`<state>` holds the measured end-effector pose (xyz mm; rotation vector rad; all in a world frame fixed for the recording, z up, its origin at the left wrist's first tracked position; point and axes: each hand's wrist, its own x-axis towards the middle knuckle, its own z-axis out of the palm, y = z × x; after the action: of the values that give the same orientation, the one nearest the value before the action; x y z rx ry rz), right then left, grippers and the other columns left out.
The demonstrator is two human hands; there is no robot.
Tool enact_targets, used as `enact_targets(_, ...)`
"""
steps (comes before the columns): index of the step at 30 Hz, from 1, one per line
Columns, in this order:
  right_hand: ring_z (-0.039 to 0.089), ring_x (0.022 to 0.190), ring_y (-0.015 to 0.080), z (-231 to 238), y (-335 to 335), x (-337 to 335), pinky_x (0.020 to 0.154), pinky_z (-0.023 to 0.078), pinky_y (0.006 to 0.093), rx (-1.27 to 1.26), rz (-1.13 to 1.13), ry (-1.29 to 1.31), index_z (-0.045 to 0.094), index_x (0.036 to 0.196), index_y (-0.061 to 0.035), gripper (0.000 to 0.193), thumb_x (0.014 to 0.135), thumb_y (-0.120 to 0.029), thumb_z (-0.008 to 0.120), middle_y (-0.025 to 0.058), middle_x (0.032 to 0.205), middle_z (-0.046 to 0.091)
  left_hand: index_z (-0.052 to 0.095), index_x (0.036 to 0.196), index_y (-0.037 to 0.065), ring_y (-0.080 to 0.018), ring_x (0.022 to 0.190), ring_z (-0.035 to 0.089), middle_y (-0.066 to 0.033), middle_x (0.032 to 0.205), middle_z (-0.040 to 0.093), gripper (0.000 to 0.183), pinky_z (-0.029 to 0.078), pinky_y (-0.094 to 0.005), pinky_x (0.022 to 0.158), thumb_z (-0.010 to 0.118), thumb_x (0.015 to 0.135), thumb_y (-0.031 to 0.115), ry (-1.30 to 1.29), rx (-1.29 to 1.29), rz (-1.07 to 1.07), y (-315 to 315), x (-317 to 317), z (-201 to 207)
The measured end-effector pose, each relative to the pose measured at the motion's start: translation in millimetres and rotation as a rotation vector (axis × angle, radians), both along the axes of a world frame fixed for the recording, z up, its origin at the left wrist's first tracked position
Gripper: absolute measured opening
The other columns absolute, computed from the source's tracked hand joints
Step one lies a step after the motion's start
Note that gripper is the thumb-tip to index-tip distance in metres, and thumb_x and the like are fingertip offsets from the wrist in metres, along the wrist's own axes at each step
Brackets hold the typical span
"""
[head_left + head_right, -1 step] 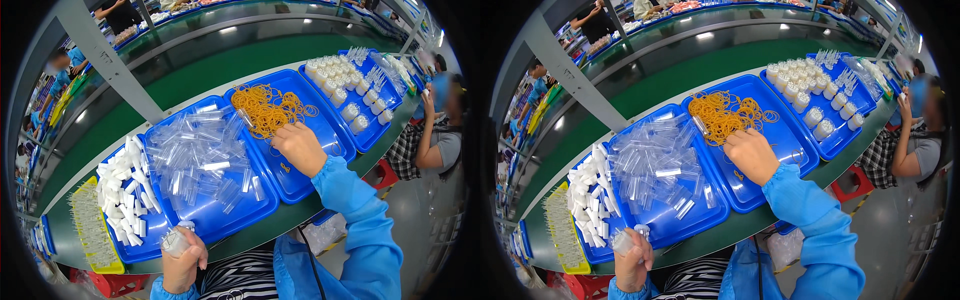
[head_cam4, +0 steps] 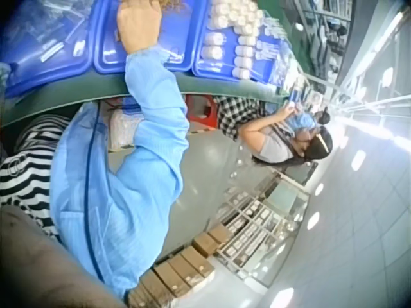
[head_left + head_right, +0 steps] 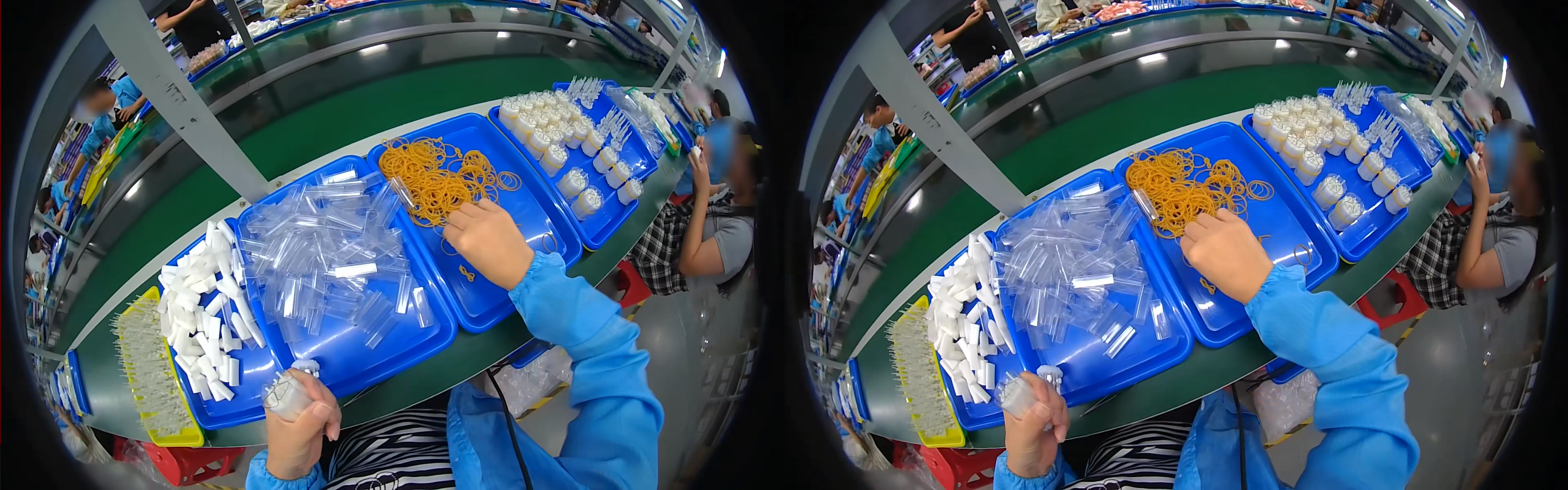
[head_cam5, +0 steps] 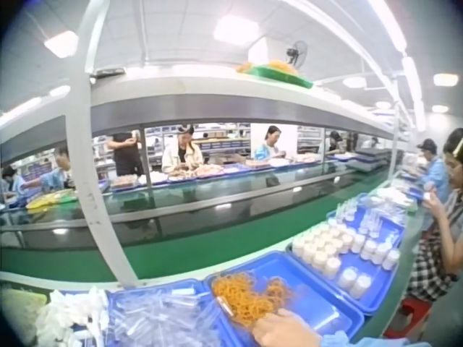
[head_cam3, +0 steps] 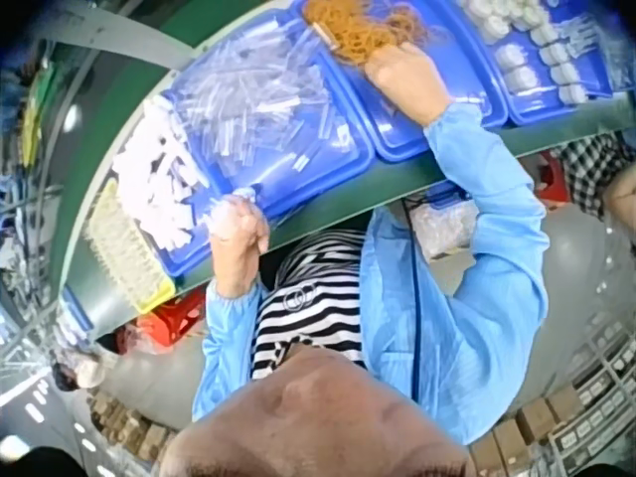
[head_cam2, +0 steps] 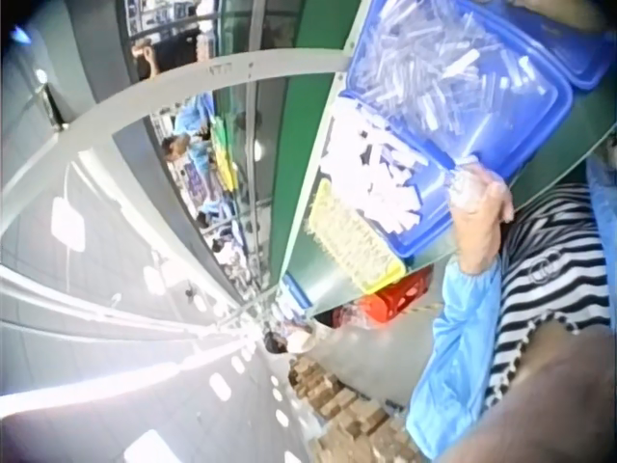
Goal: The person assembles small medical kits by inserting white foam cylinders into clear plastic tubes. They gather a set of these tubes, secure them with a rubber band, and place the bundle into a clear plastic bag. The process is repeated continuously on an assembly line.
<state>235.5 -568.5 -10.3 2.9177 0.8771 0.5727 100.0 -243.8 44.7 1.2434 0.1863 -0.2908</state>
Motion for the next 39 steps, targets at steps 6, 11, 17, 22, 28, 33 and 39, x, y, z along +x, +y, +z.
enact_targets(6,0.06,0.088,0.0226,12,-1,6,0.077,0.046,0.0368,-0.281,0.035,-0.035,0.064,0.084,-0.0071,0.007,0.079,-0.013,0.063,0.0054,0.082,0.06,0.05,0.097,0.005,-0.0155,0.048,0.047,-0.0079,0.067,0.052,0.036,0.038,-0.0269,0.04,0.078,0.08,0.022,-0.013,-0.015,-0.035,3,-4,2)
enact_targets(11,0.06,0.083,0.028,47,20,-1,0.074,0.046,0.0396,0.202,0.043,0.063,0.062,0.087,-0.0066,0.01,0.081,-0.01,0.069,0.0086,0.082,0.059,0.053,0.095,0.002,-0.0182,0.058,0.061,-0.0118,0.074,0.061,0.028,0.05,-0.0296,0.052,0.076,0.08,0.009,-0.039,0.155,0.055,16,-4,7)
enact_targets(17,0.057,0.078,0.0284,91,109,-69,0.069,0.041,0.0398,0.449,0.269,0.4,0.062,0.088,-0.0076,0.014,0.079,-0.008,0.073,0.0077,0.081,0.057,0.061,0.092,0.006,-0.0289,0.123,0.058,-0.0199,0.138,0.055,0.035,0.045,-0.0386,0.102,0.089,0.071,0.01,-0.621,0.418,-0.008,-1,22,2)
enact_targets(22,0.057,0.083,0.0277,86,131,-77,0.074,0.041,0.0379,0.589,0.392,0.669,0.061,0.092,-0.0075,0.015,0.082,-0.009,0.072,0.0072,0.089,0.058,0.059,0.094,0.007,-0.0276,0.107,0.068,-0.0167,0.108,0.071,0.035,0.05,-0.0437,0.099,0.085,0.073,-0.001,-0.667,0.365,-0.009,4,15,-5)
enact_targets(28,0.055,0.093,0.0279,77,133,-76,0.082,0.041,0.037,0.796,0.371,0.843,0.06,0.096,-0.0055,0.011,0.087,-0.007,0.066,0.0097,0.098,0.061,0.06,0.092,0.003,-0.0232,0.095,0.071,-0.0137,0.093,0.07,0.025,0.056,-0.0347,0.085,0.077,0.077,-0.006,-0.579,0.531,-0.15,20,7,-10)
enact_targets(33,0.054,0.092,0.0276,78,135,-75,0.084,0.04,0.038,0.799,0.375,0.817,0.06,0.096,-0.0057,0.011,0.086,-0.007,0.066,0.0091,0.099,0.061,0.059,0.091,0.006,-0.0256,0.115,0.063,-0.0209,0.123,0.064,0.024,0.051,-0.0374,0.096,0.077,0.078,-0.003,-0.396,0.173,0.045,26,9,-12)
enact_targets(39,0.054,0.092,0.0272,78,141,-78,0.083,0.038,0.0378,0.72,0.378,0.762,0.06,0.096,-0.0071,0.012,0.086,-0.008,0.067,0.0077,0.1,0.061,0.059,0.095,0.006,-0.0285,0.125,0.058,-0.0236,0.132,0.06,0.034,0.044,-0.0454,0.107,0.084,0.073,-0.003,-0.541,0.084,-0.046,21,10,-7)
